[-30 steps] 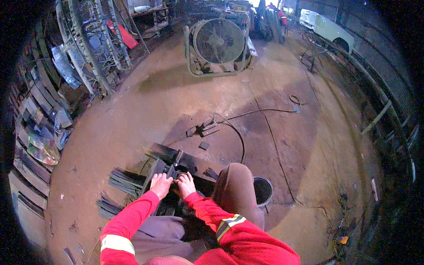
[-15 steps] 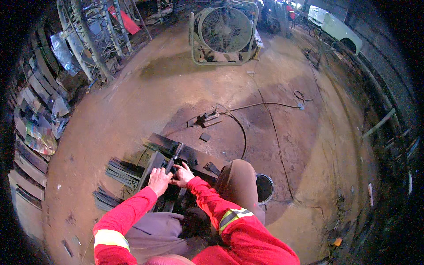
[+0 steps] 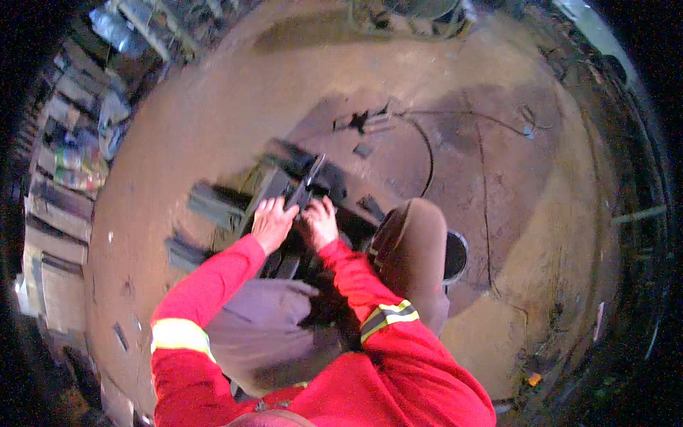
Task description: The person sits on the floor and assembles a metal frame structure. They use a screwdriver to tighten screws into brackets, securing metal bars together. The person repeatedly adjusts the alignment of the bars and tightens fasteners to assemble the frame.
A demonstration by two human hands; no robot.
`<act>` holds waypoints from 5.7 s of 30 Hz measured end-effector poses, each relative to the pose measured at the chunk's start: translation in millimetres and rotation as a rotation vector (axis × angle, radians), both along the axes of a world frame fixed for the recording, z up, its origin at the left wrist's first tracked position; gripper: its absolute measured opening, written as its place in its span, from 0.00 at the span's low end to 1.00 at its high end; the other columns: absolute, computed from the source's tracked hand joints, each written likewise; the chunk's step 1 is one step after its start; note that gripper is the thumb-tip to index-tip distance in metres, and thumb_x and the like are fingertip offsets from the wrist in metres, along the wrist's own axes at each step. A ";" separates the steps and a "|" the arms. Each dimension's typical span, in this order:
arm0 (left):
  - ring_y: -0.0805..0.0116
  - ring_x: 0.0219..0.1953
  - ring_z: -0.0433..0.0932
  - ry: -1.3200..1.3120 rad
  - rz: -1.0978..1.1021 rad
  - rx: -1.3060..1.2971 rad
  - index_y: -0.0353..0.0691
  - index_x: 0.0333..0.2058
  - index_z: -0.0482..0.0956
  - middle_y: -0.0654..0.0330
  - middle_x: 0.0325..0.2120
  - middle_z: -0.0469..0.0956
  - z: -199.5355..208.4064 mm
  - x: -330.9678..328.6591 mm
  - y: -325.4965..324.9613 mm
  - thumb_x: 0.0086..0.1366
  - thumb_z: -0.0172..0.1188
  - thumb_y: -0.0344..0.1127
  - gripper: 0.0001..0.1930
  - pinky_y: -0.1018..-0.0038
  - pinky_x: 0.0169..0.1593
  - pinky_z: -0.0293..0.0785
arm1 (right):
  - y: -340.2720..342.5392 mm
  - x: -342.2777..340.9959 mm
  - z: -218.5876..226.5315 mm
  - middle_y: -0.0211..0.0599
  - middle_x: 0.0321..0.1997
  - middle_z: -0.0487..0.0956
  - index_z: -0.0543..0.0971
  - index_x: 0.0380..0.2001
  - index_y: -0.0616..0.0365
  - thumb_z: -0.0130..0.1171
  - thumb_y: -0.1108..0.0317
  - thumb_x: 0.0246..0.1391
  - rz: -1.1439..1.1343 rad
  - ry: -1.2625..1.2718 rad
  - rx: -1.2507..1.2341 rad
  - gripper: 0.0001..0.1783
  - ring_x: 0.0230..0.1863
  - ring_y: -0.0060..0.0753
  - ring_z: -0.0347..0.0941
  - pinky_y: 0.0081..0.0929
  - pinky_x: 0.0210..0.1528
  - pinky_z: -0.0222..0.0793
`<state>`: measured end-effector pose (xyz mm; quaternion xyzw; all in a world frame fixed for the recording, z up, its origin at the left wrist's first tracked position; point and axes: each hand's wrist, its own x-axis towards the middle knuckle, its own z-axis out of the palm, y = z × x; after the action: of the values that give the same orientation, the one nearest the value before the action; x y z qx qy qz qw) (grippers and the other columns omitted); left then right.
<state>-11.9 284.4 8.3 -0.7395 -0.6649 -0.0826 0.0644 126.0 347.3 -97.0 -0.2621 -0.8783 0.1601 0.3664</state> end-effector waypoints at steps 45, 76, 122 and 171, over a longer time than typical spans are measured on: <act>0.54 0.50 0.68 0.105 -0.108 -0.117 0.43 0.34 0.76 0.51 0.45 0.72 12.8 1.0 7.0 0.50 0.63 0.34 0.11 0.61 0.50 0.64 | -3.5 6.5 41.4 0.42 0.38 0.77 0.80 0.34 0.57 0.63 0.58 0.40 -0.068 -0.049 -0.322 0.18 0.50 0.41 0.68 0.40 0.60 0.55; 0.58 0.43 0.71 0.120 -0.100 -0.245 0.45 0.34 0.77 0.56 0.36 0.73 21.7 -0.7 12.9 0.50 0.63 0.35 0.11 0.64 0.45 0.67 | -4.8 3.6 46.0 0.37 0.39 0.76 0.79 0.32 0.56 0.67 0.60 0.34 -0.128 -0.209 -0.267 0.18 0.50 0.39 0.67 0.43 0.63 0.52; 0.66 0.37 0.75 -0.596 0.287 -0.414 0.36 0.45 0.74 0.54 0.36 0.77 29.3 -52.9 2.6 0.50 0.67 0.40 0.25 0.71 0.42 0.72 | 42.7 -5.7 63.3 0.50 0.24 0.78 0.80 0.23 0.65 0.70 0.54 0.35 0.180 -0.425 -0.830 0.22 0.32 0.46 0.77 0.38 0.44 0.70; 0.48 0.40 0.75 -0.328 0.154 -0.475 0.34 0.39 0.67 0.47 0.34 0.75 6.5 -32.7 -10.1 0.49 0.61 0.40 0.21 0.58 0.44 0.72 | -26.4 -20.7 55.9 0.44 0.28 0.77 0.77 0.30 0.61 0.65 0.64 0.40 -0.282 -0.298 -0.324 0.14 0.38 0.49 0.73 0.38 0.43 0.69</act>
<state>-44.6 274.3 14.8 -0.6581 -0.7213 -0.0377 -0.2127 105.3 321.0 -41.1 -0.4580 -0.8402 0.2057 0.2047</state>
